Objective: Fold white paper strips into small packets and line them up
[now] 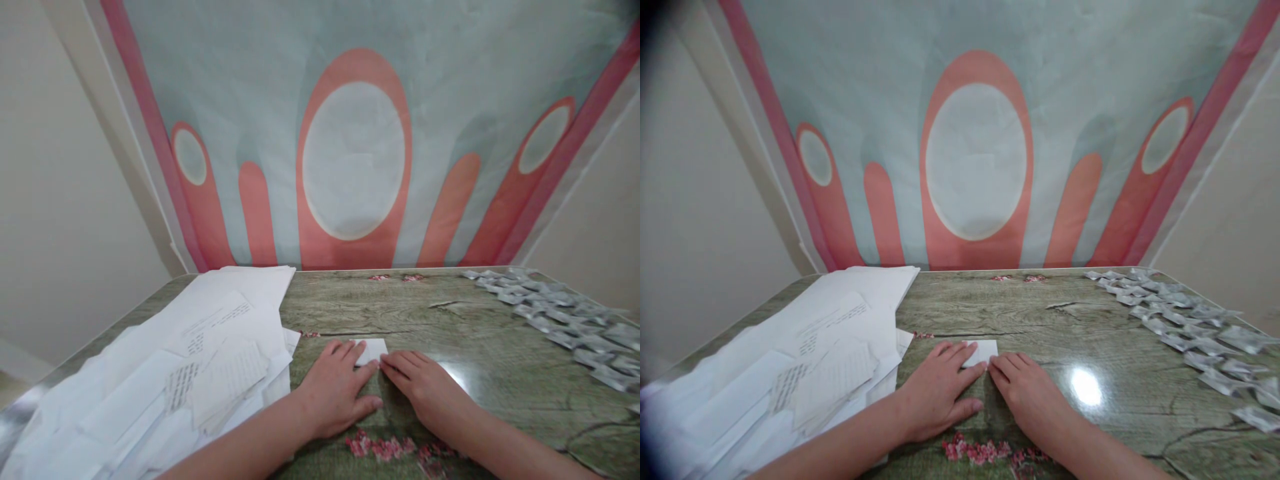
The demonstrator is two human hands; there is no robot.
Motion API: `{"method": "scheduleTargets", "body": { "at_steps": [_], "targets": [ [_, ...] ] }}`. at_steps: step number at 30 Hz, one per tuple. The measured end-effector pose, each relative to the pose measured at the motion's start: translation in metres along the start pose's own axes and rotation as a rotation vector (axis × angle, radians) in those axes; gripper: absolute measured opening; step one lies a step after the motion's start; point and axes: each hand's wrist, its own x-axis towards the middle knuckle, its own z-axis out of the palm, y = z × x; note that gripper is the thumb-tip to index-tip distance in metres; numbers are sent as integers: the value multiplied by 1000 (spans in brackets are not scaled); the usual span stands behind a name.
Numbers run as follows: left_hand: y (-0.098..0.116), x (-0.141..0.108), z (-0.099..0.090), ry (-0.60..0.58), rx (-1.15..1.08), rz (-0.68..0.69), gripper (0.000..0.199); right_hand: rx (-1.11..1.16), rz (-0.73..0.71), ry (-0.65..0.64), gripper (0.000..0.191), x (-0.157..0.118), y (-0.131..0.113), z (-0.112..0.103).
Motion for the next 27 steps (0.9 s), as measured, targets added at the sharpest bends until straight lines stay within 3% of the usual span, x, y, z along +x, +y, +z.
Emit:
{"method": "scheduleTargets", "body": {
  "at_steps": [16,27],
  "targets": [
    [10,-2,-9,-53,144,-158,46,-81,-4,-56,34,3,-3,-1],
    [10,2,3,-26,150,-96,41,-15,-77,-33,28,2,7,-5]
  ]
}}
